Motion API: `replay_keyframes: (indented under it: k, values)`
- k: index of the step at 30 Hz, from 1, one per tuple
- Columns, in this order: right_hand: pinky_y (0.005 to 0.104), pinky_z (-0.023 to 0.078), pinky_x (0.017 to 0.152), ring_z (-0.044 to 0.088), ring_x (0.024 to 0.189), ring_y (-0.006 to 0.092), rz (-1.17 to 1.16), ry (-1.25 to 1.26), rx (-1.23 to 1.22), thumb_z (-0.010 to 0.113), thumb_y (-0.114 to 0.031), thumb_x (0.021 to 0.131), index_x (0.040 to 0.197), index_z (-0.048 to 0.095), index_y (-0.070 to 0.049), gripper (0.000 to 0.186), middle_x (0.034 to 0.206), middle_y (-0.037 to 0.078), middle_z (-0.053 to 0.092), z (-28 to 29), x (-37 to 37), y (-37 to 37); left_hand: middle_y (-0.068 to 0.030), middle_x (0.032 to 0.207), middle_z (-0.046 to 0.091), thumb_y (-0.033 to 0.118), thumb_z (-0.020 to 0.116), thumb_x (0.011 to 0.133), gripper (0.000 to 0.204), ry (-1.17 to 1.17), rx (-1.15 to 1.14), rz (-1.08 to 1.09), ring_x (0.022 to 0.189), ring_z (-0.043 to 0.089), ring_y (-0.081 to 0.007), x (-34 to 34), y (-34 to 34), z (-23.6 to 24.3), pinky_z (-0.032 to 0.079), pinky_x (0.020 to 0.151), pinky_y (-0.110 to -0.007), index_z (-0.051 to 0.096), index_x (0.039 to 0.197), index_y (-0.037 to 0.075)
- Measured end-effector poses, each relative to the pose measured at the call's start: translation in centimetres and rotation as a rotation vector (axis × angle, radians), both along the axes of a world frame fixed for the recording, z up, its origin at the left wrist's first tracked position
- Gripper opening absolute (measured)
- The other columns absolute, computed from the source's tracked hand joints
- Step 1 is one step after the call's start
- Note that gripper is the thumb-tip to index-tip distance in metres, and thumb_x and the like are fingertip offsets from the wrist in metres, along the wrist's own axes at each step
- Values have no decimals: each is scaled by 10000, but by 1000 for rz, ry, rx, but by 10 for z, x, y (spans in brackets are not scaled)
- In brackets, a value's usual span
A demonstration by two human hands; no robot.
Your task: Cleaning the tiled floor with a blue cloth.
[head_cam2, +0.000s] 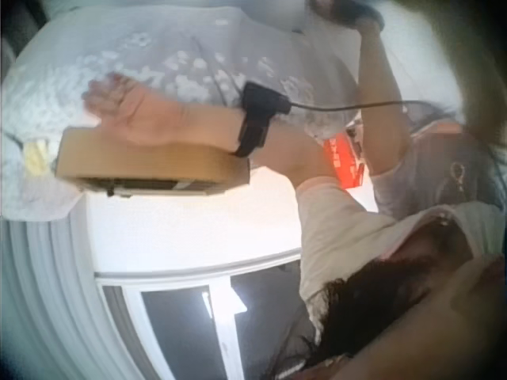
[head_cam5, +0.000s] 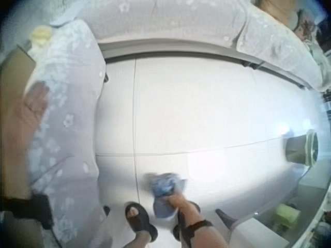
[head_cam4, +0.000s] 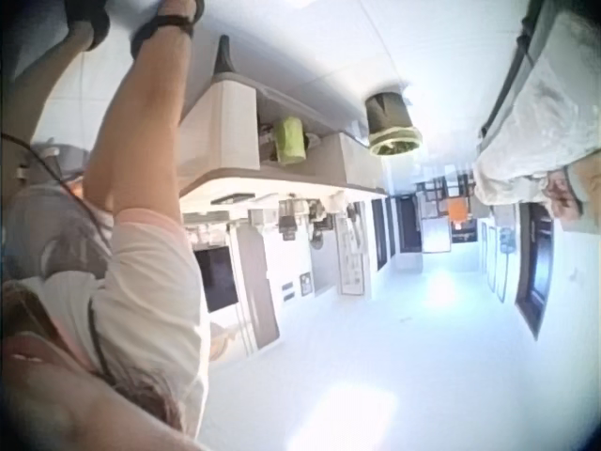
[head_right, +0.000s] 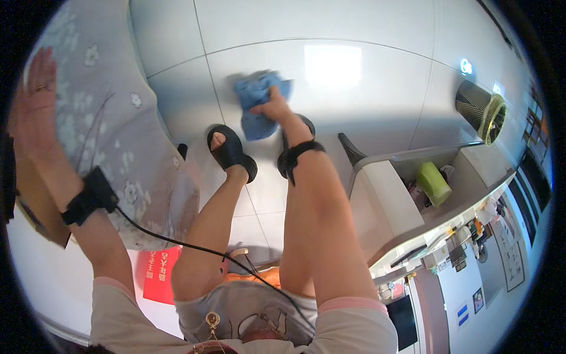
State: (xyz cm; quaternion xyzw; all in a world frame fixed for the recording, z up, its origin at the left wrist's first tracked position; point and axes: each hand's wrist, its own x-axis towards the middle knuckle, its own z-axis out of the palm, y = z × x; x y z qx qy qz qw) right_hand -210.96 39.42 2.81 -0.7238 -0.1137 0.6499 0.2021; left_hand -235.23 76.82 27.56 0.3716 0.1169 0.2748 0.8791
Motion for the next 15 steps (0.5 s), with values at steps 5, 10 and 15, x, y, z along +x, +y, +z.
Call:
replay_keyframes:
  k: [5,10,15]
  values:
    - [424,402,915,468,1082,393,74,-3,67,812,-263,494,1263,359,-41,920,1152,262,470,88,-14,-13,-232,1380,261,183,383,908,473,580,-425,639,1283,263,-325,69,-105,42,195,1074,-428,292,1285,-87]
    - [364,360,919,443,1085,320,279,-73,117,802,-286,529,1236,386,-4,868,1098,216,482,232,7,-5,-181,1402,257,256,366,936,504,605,-490,376,1268,304,-297,48,-174,129,240,1037,-383,246,1342,-18]
    - [407,357,957,388,1163,392,320,-218,168,805,-335,496,1259,372,-94,910,1192,235,434,339,40,-45,-164,1380,310,322,384,928,540,816,-414,185,1222,383,-279,56,-227,219,281,1003,-352,276,1332,-20]
